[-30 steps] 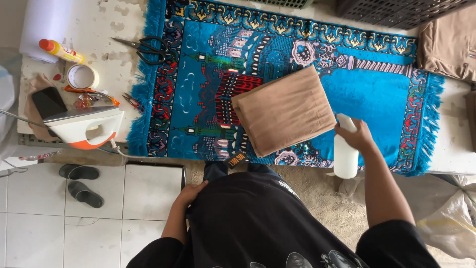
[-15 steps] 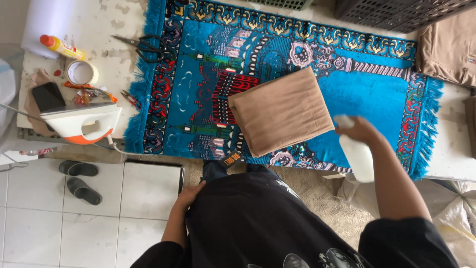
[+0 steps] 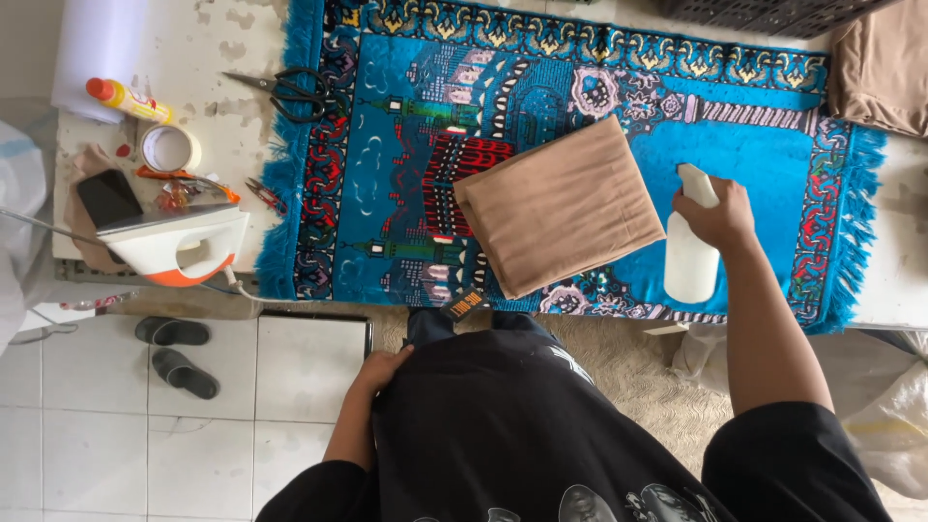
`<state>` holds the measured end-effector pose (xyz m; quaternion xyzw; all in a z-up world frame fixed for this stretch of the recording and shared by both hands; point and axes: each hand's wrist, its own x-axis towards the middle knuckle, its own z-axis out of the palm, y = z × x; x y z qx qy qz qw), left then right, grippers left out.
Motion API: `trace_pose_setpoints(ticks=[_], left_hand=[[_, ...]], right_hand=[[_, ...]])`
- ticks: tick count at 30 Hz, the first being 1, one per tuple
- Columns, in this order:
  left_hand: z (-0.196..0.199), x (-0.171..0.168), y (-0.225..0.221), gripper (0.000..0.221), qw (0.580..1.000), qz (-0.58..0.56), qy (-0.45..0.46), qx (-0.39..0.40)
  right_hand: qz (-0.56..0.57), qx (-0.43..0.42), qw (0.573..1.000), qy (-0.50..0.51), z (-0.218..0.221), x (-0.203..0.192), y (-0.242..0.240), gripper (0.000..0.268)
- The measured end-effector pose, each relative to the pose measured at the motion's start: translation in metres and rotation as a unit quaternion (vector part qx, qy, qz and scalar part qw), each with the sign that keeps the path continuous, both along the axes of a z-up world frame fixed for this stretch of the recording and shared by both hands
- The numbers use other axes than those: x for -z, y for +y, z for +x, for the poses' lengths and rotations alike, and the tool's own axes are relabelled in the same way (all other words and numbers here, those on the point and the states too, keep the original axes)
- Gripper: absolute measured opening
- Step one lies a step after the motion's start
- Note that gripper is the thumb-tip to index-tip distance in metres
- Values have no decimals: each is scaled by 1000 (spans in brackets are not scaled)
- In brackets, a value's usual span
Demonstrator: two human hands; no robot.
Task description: The person is ironing a pair of folded brown pants on a flat surface, using a spray bottle to dampen the fabric before pressing it with an iron.
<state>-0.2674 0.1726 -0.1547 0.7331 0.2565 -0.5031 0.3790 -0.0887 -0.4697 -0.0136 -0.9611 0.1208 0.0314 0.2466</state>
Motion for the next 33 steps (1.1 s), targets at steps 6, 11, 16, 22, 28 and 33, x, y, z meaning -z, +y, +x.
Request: trace_pose_setpoints(ticks=[6,11,16,22,28,33], left_hand=[[2,-48,5,88,998,44,45,-33],[-17,-70,24,81,976,48,-108,-185],[-1,-60,59,56,871,151,-296,-362],[60,-109,94,32,772,176,-477,-381],[104,-156,118,73,753,139,-462,-447],[127,-179,144,80,769,172,-446,-424]], right_hand=[[-64,80,925,366,-56,-28,22,74],[163,-136,967,143,-113,-24,108,69],[282,-223,930,77,-57,-26,234,86],[152,-285,946,-36,35,-46,412,73],[198,-250,945,-69,117,-65,546,69],[149,-225,962,-48,153,-35,589,78]])
